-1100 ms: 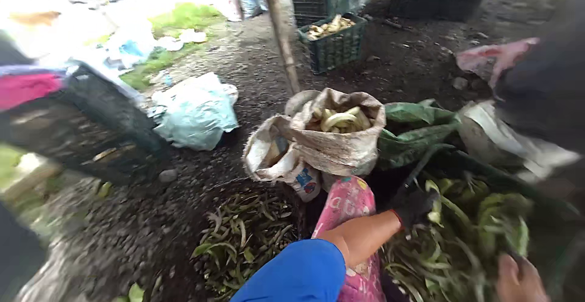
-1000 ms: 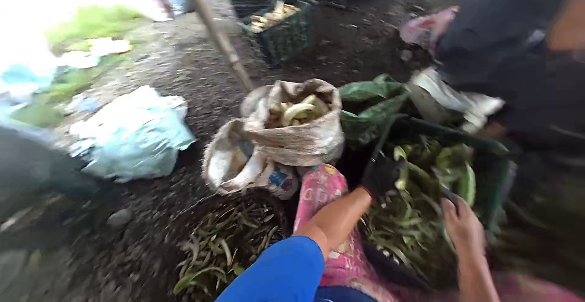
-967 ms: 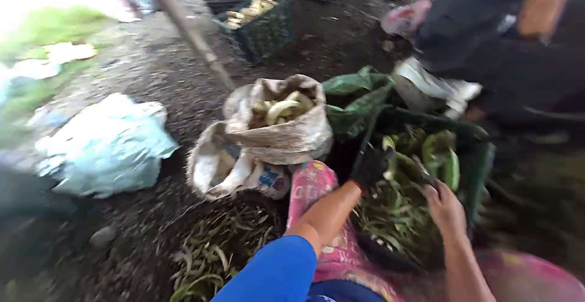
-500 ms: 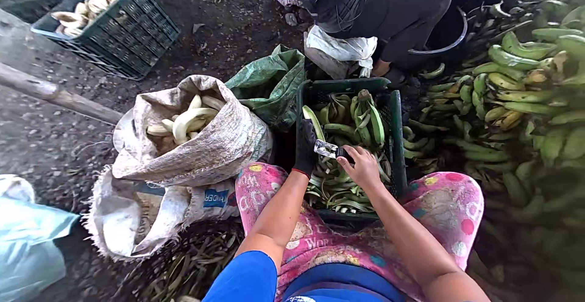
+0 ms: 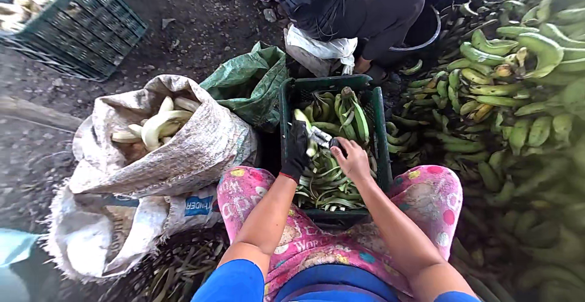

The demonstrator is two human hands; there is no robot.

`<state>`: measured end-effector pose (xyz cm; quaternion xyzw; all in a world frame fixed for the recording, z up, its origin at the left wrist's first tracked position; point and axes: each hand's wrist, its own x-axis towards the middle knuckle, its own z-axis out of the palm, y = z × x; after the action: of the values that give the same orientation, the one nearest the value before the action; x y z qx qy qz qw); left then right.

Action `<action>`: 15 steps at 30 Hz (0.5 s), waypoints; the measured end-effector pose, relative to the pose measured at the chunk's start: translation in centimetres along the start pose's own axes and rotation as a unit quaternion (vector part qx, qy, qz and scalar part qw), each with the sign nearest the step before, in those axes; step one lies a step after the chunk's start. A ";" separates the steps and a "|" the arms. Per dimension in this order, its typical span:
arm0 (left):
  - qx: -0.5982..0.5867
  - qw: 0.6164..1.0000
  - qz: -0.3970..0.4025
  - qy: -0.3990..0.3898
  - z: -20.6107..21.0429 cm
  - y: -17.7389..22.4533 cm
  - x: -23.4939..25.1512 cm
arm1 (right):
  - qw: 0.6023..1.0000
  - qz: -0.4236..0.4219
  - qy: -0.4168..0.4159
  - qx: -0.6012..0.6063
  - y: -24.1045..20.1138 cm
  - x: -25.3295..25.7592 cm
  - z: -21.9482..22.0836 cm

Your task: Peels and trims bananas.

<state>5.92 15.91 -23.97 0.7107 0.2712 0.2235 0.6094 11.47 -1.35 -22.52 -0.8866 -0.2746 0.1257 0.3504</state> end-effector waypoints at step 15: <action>-0.019 0.975 -0.029 -0.219 -0.9 -3.2 -0.9 | 0.994 0.085 0.048 0.040 2.4 2.2 -1.8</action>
<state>4.27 16.30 -26.99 0.7225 0.1478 0.0500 0.6736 14.97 -2.52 -22.96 -0.8968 -0.1759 0.1234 0.3868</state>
